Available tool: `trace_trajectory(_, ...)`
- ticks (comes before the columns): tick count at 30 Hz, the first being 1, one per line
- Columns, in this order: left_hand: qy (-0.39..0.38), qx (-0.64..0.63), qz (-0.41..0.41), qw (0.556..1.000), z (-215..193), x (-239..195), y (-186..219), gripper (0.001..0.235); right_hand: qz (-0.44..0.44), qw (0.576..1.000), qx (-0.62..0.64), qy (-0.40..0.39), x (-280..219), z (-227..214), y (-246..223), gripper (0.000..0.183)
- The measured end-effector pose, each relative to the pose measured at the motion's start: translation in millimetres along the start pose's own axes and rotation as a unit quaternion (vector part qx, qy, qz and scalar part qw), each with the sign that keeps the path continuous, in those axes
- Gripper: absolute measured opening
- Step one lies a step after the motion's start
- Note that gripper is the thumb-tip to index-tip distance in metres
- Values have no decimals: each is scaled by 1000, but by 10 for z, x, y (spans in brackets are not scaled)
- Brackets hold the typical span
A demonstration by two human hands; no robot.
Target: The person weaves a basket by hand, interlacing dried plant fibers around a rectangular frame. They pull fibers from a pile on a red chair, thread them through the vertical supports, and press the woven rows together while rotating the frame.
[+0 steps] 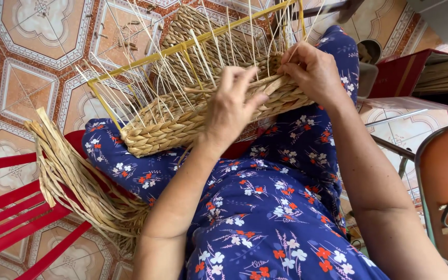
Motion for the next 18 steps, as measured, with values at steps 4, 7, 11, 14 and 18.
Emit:
trace_trajectory(4,85,18,171,981,60,-181,189,71,3,998,38,-43,-10,-60,-67,11)
trace_trajectory(7,37,104,174,979,195,-148,71,40,74,993,92,8,-27,-227,16,7)
trace_trajectory(11,-57,44,92,993,-103,-259,-92,34,-3,997,43,69,-120,-239,-98,10)
trace_trajectory(14,-139,2,24,990,-382,-502,-173,32,-8,995,88,51,-172,-161,-29,14)
trace_trajectory(18,-238,-171,-97,951,-398,-1076,-686,31,14,972,210,104,-223,-167,148,17)
Point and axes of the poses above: each hand's wrist, its own x-axis towards the middle knuckle, its own z-axis out of the palm, y = z × x, the point moved 7 cm from there along x, towards the middle knuckle, and after that the axes turned 12 degrees about x, right-handed, at the moved point
